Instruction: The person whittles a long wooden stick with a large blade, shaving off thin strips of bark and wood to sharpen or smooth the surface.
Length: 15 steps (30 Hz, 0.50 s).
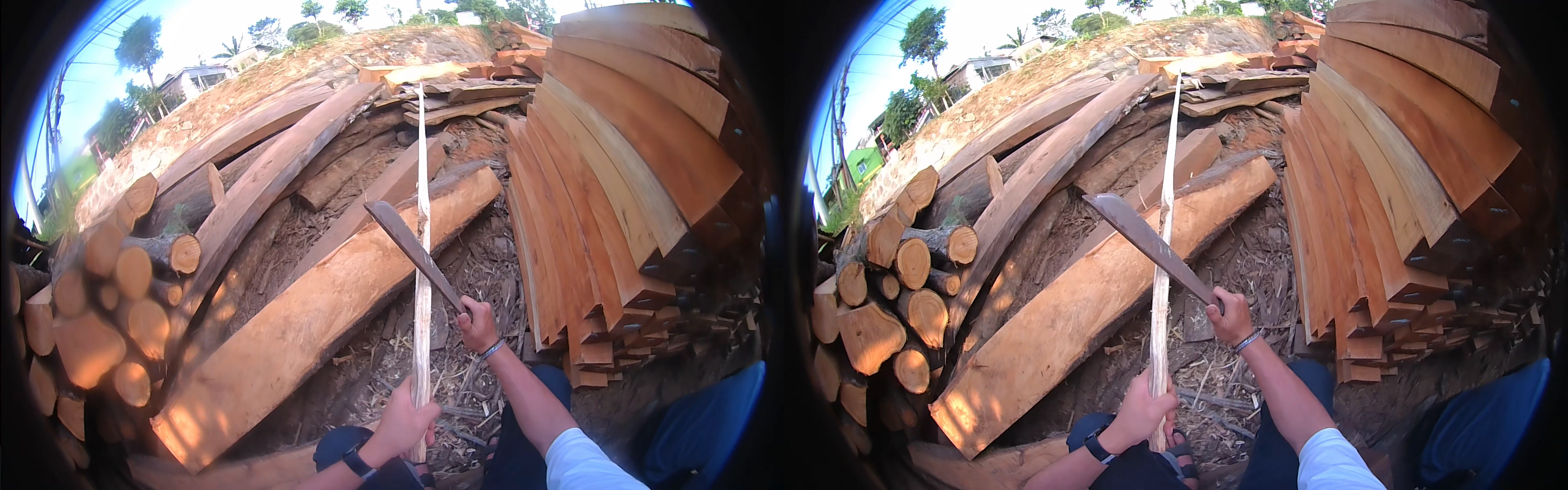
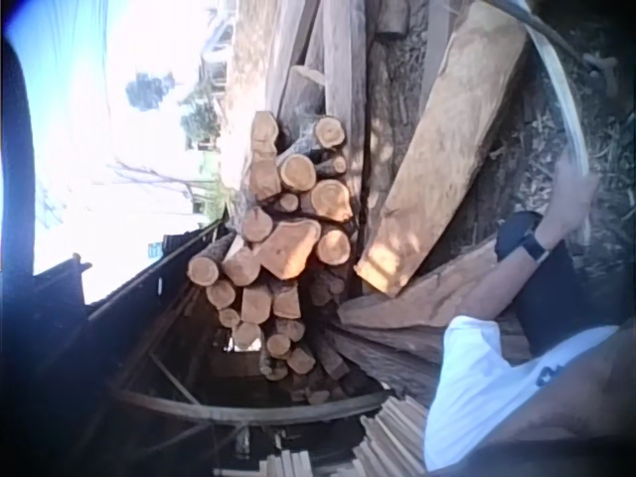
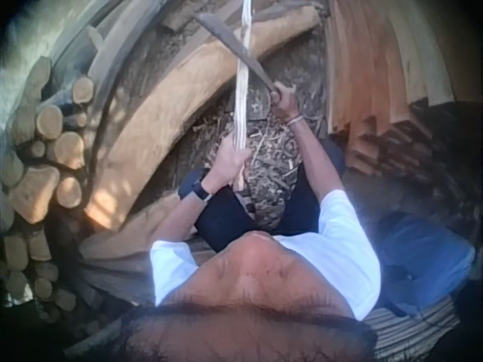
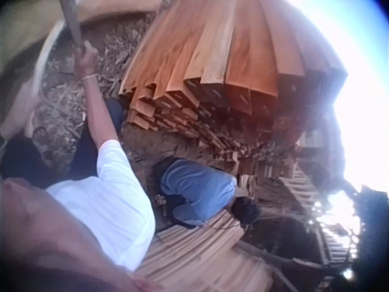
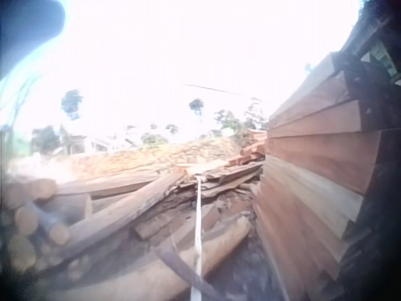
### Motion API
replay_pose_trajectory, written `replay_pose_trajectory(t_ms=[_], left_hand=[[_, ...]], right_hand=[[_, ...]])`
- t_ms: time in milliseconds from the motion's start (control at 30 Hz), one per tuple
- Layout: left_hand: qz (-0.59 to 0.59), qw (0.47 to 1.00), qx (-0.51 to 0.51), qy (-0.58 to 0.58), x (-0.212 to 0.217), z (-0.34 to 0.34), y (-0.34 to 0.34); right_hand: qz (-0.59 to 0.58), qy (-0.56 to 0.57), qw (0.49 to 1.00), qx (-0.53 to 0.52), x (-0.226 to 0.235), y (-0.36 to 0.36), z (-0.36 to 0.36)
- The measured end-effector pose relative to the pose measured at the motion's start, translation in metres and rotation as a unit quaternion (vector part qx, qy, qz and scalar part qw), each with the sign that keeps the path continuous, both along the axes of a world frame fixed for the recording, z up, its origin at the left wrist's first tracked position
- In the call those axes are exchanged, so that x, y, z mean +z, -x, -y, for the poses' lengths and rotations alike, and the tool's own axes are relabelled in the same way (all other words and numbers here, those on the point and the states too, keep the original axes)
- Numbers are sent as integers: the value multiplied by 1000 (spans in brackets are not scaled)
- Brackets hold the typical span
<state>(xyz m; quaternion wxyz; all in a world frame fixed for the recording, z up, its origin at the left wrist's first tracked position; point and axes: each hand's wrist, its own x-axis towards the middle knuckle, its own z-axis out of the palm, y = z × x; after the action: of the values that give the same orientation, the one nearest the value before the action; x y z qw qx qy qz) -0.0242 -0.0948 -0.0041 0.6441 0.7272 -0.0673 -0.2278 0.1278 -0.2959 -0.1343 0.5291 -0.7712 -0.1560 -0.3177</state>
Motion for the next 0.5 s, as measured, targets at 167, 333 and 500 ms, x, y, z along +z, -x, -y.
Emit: replay_pose_trajectory(t_ms=[167,333,500], left_hand=[[10,1000,10,-14,4,4,4],[-1,1000,-3,-18,-5,2,5],[4,1000,2,-16,-11,3,7]], right_hand=[[20,-15,1000,-6,7,2,2],[24,6,1000,-15,4,1,8],[25,13,999,-18,4,2,8]])
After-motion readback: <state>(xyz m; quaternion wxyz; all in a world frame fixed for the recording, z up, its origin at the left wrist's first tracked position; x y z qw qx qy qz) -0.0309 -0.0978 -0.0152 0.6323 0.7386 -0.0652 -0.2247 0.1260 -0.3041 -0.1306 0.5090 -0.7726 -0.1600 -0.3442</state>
